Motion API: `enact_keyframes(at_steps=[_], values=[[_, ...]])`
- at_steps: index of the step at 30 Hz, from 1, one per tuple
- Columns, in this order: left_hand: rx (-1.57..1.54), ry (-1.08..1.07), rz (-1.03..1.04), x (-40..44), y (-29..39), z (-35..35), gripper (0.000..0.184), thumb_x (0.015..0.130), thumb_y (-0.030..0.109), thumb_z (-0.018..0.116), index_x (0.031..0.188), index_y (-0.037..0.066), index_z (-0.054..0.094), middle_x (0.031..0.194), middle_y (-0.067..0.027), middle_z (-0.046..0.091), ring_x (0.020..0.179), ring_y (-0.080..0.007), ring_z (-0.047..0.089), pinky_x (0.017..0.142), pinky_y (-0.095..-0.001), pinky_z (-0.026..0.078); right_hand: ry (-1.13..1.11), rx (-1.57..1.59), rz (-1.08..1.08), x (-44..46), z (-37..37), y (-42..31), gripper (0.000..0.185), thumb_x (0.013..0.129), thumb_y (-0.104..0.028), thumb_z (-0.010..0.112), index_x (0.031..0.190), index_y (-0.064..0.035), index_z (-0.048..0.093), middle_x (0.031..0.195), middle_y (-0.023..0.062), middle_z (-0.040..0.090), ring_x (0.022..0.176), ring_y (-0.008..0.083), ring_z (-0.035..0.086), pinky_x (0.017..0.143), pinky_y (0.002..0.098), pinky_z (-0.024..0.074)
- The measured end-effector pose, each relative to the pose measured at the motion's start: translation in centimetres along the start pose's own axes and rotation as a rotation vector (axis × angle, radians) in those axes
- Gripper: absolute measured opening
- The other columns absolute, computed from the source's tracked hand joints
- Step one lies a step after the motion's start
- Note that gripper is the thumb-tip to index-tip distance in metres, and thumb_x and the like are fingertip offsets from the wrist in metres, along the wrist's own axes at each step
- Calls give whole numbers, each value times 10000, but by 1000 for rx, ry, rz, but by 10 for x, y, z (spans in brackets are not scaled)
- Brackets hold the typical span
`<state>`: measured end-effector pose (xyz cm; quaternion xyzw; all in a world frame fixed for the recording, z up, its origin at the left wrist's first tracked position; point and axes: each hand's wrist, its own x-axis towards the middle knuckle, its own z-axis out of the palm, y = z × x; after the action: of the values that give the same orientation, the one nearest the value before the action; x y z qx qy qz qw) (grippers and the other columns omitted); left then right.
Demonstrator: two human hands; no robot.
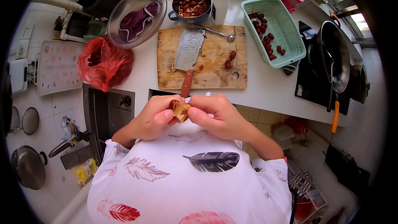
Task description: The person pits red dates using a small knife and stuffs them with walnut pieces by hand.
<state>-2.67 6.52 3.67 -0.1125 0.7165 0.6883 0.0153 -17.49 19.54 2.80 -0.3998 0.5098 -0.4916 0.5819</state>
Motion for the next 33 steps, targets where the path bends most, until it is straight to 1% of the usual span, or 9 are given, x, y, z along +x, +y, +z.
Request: enact_keyframes(at_steps=[4, 7, 14, 17, 19, 22, 26, 29, 33], values=[[-232, -20, -91, -2, 5, 0, 315, 795, 289, 385, 828, -1, 503, 698, -27, 503, 564, -81, 397, 496, -216, 315, -53, 56, -5, -3, 1, 1, 197, 882, -171, 433, 798, -23, 532, 580, -17, 455, 514, 60, 363, 468, 222, 305], [-288, -128, -90, -4, 5, -6, 245, 829, 157, 336, 889, -29, 484, 768, -84, 521, 676, -141, 480, 637, -257, 410, -38, 92, -12, -4, 3, -6, 219, 888, -184, 417, 798, -21, 532, 580, -22, 453, 516, 58, 361, 471, 217, 305], [-249, -27, -70, -6, 7, 1, 236, 843, 144, 339, 878, -23, 501, 725, -75, 509, 648, -133, 473, 614, -256, 405, -37, 217, 61, -5, 2, -1, 198, 878, -175, 426, 824, -14, 527, 591, -16, 457, 536, 55, 373, 483, 211, 310], [-21, -19, -89, -3, 1, 0, 185, 832, 121, 380, 815, -3, 517, 641, -95, 502, 564, -189, 494, 564, -302, 412, 13, 119, 35, -3, 4, 5, 118, 843, -124, 497, 842, -9, 521, 641, -4, 477, 551, 49, 378, 491, 205, 322], [347, 126, 80, 1, 0, 3, 145, 813, 98, 425, 744, 11, 518, 596, -130, 494, 517, -271, 497, 528, -356, 413, 376, -74, -173, 4, 15, -1, 112, 784, -58, 575, 861, -2, 517, 702, 17, 510, 579, 45, 421, 510, 199, 353], [467, 150, 152, 3, -4, 7, 124, 798, 82, 446, 716, 14, 510, 616, -155, 508, 536, -317, 499, 522, -385, 413, 258, -90, -146, 4, 11, -1, 145, 768, -19, 602, 883, -1, 516, 771, 27, 539, 633, 54, 487, 555, 198, 400], [398, 144, 173, 4, -3, 5, 144, 813, 93, 446, 728, 12, 530, 617, -133, 523, 532, -273, 517, 529, -351, 422, 219, 140, -27, 1, 7, -9, 128, 795, -24, 589, 898, 2, 517, 806, 30, 554, 707, 74, 541, 593, 200, 442], [-78, 56, -56, 5, 5, 6, 152, 834, 130, 463, 792, 10, 545, 627, -104, 539, 535, -219, 521, 532, -313, 425, 144, 369, 122, 2, 7, -10, 112, 807, -22, 583, 897, 3, 521, 816, 23, 548, 749, 90, 559, 646, 207, 469], [151, 149, 58, 5, -3, 11, 172, 845, 170, 511, 870, 1, 532, 650, -90, 537, 565, -188, 516, 549, -287, 420, 460, 157, -225, 5, 20, -1, 96, 802, -14, 581, 878, 7, 527, 768, 18, 534, 726, 89, 547, 620, 204, 452]])
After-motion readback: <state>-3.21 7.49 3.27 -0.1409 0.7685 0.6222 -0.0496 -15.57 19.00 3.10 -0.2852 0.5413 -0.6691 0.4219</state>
